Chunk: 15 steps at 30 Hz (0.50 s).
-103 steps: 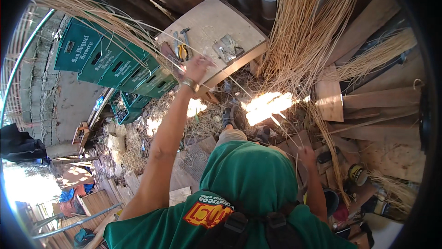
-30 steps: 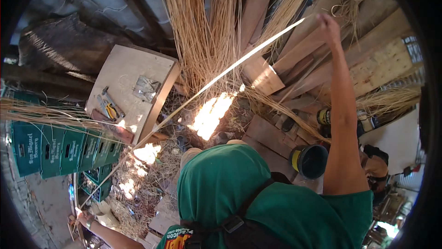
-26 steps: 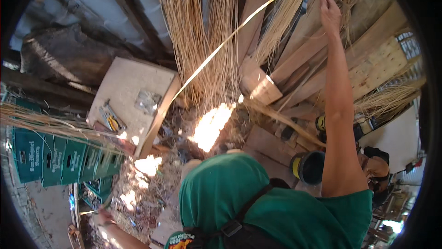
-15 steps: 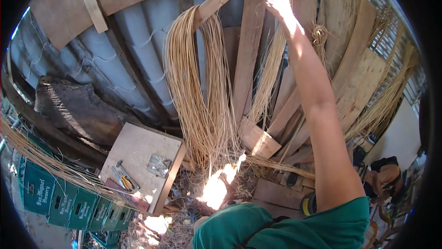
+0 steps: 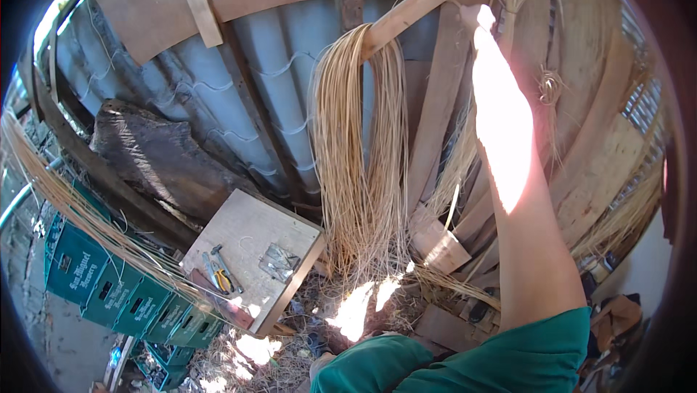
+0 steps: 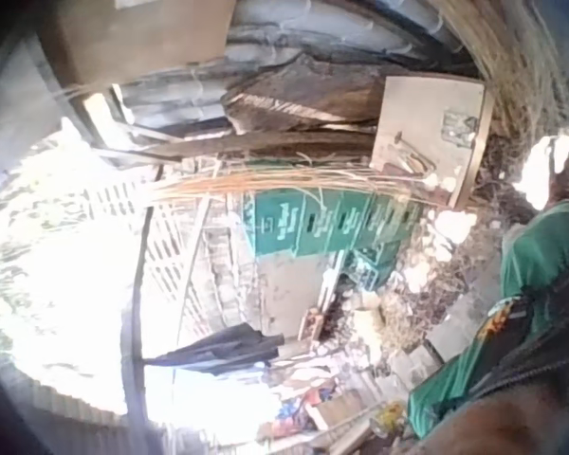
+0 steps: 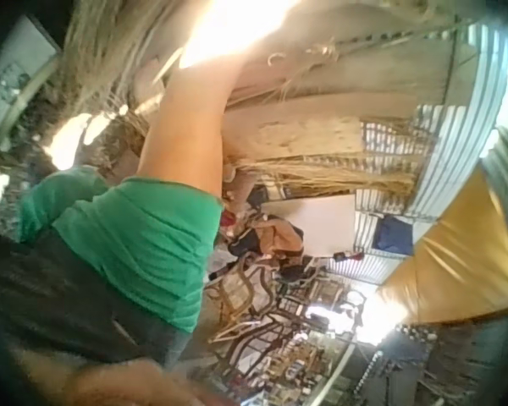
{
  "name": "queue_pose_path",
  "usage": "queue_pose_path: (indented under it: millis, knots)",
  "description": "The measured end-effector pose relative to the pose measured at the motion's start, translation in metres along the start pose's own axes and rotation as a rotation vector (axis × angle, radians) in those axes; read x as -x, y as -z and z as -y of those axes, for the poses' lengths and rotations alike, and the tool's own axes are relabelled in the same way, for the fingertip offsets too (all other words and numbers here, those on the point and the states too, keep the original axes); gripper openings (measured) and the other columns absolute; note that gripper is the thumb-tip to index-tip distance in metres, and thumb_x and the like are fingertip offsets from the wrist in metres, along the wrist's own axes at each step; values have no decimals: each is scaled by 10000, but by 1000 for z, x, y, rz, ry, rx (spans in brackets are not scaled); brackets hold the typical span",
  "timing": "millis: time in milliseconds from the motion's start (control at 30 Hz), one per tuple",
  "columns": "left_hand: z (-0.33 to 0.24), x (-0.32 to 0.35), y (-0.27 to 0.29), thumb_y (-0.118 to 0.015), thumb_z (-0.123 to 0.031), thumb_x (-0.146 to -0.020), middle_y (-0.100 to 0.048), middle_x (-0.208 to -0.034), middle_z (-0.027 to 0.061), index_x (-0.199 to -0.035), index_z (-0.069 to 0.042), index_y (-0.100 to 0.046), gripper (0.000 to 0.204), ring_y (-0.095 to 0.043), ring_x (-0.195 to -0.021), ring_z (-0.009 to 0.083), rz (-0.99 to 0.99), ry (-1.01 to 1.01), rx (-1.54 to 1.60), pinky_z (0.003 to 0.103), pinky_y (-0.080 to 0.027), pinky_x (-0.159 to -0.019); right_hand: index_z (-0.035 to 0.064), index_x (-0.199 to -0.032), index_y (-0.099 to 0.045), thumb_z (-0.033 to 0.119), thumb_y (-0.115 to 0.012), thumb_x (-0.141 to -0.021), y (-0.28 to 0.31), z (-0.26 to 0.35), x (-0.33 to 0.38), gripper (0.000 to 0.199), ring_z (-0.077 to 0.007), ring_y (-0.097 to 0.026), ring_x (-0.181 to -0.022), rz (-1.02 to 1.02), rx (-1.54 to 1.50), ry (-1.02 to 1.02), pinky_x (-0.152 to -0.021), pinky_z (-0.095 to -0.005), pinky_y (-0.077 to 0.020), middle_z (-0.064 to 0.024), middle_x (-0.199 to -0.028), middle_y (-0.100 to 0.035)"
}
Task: Splitting and cleaning long rattan strips using a knife in a workshop.
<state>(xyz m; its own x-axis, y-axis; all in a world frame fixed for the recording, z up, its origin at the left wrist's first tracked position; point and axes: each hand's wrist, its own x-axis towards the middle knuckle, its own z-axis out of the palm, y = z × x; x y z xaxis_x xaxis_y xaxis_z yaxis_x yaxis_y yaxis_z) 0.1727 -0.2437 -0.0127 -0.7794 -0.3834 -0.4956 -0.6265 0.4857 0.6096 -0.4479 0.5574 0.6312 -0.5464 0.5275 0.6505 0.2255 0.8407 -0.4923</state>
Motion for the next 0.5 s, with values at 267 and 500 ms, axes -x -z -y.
queue_pose_path:
  millis: [267, 500]
  knots:
    - [38, 113, -61, -394, -315, -934, -625, -663, 128, -930, -100, -612, 306, -645, -620, 266, 215, 152, -400, 434, -519, -539, 19, -942, -626, 172, -584, -874, -102, 31, 165, 172, -150, -610, -606, 614, -873, -70, -532, -267, -482, -81, -773, -666]
    - [69, 221, -114, -383, -462, -916, -598, -575, 143, -729, -63, -645, 513, -596, -493, 257, 14, 599, -44, 417, -471, -459, 79, -902, -683, 245, -510, -872, -196, -48, 182, 242, -357, -613, -821, 255, 254, 1073, -677, -449, -502, -154, -890, -654]
